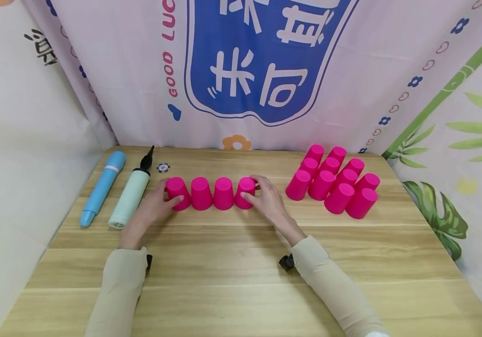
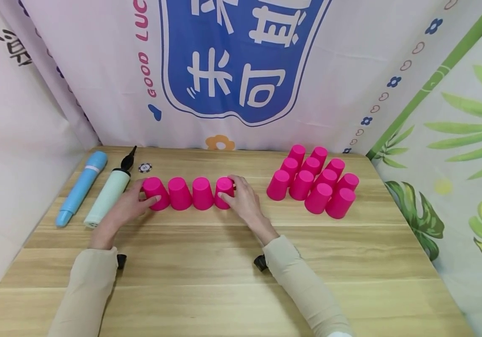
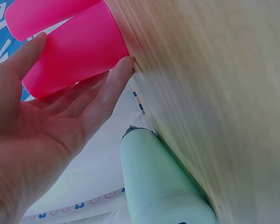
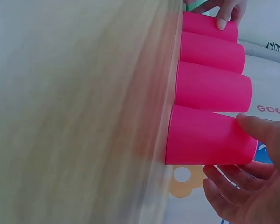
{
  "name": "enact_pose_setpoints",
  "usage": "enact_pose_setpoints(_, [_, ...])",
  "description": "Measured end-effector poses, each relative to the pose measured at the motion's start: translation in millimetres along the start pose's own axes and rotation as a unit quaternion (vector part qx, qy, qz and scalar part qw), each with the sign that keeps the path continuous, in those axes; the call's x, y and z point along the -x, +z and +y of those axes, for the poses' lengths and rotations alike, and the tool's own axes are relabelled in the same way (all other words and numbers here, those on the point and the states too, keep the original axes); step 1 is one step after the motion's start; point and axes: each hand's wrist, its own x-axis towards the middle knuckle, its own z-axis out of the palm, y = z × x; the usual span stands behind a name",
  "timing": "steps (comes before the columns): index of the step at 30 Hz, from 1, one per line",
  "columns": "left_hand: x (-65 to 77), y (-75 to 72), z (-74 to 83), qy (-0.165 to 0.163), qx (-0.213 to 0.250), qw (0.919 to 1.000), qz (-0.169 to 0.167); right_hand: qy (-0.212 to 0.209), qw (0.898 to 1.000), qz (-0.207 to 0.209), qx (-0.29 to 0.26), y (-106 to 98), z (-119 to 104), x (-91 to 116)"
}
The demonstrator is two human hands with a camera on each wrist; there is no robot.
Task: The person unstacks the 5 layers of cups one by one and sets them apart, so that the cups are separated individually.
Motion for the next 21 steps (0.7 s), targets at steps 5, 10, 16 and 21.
enact_pose_setpoints(5, [-0.3,-0.8,-1.7,-0.005,0.007,1.0000,-0.003,0.014,1.000,0.022,-0.012,-11,2,7])
enact_pose_setpoints(10, [0.0,-2.1,-1.1,-0.007,0.003,1.0000,0.000,0.014,0.998,0.066,-0.003,-38,11,20])
enact_pose_setpoints(16, [-0.1,-2.5,0.1,-0.011,0.004,0.9999,-0.005,0.011,0.994,0.109,0.027,-72,27,42])
enact_pose_setpoints(21, [-0.5,-1.6,-0.5,-0.014,0.007,0.9999,-0.006,0.014,0.990,0.132,0.044,-94,41,51])
